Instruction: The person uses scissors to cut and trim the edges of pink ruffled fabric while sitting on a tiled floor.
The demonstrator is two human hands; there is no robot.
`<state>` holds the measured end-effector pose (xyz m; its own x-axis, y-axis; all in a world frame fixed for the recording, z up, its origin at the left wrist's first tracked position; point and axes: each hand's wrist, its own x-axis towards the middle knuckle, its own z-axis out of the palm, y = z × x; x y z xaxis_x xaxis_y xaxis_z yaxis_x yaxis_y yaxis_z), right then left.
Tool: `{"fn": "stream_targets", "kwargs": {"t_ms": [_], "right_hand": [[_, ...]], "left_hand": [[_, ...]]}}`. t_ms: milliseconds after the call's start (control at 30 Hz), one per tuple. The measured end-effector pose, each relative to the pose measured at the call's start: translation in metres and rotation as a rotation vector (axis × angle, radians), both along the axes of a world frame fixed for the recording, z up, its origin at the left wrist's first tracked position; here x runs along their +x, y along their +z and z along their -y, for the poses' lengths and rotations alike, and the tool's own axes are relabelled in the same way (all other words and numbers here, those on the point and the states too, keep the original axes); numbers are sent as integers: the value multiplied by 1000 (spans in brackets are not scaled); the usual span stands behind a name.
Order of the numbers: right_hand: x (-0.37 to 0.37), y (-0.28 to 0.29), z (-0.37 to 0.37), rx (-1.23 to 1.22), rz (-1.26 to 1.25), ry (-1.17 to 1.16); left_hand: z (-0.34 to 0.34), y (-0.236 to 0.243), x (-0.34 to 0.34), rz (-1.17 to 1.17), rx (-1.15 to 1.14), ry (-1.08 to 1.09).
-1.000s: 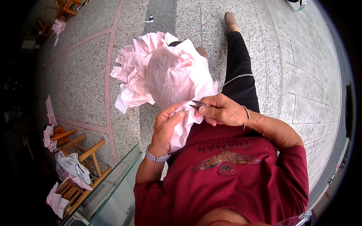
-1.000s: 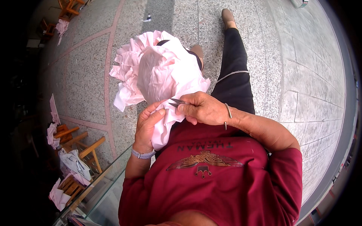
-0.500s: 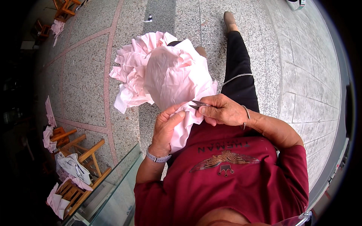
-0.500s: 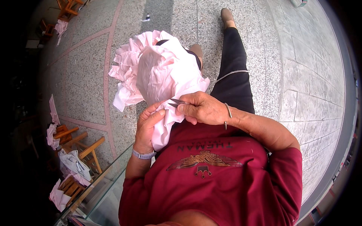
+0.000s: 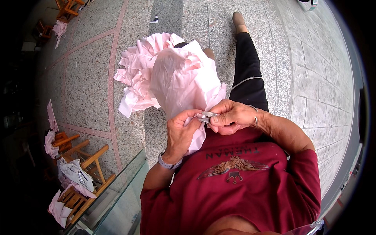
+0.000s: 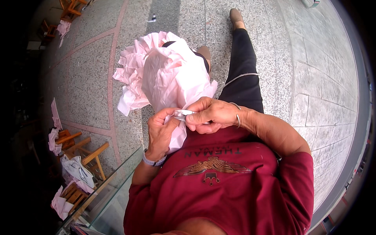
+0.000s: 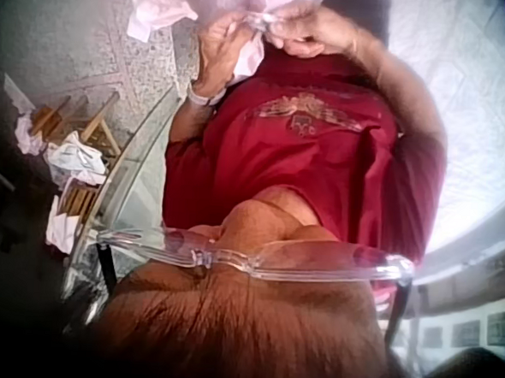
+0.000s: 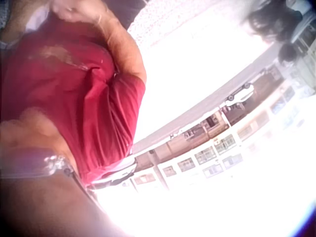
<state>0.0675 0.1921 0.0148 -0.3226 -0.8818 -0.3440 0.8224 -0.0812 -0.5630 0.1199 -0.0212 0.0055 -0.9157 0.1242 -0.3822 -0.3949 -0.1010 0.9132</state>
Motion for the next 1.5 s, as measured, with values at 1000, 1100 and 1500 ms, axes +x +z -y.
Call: {"fn": "stream_targets", "kwargs": {"t_ms": [1000, 1100, 1500], "right_hand": [[-31, 25, 23, 448, -1012, -256], [-30, 29, 21, 542, -1120, -240], [-22, 35, 28, 583, -1134, -368]], "left_hand": [[16, 5, -5, 73, -64, -56], [16, 3, -6, 48, -23, -40], [-3, 7, -17, -122, -89, -25]]}}
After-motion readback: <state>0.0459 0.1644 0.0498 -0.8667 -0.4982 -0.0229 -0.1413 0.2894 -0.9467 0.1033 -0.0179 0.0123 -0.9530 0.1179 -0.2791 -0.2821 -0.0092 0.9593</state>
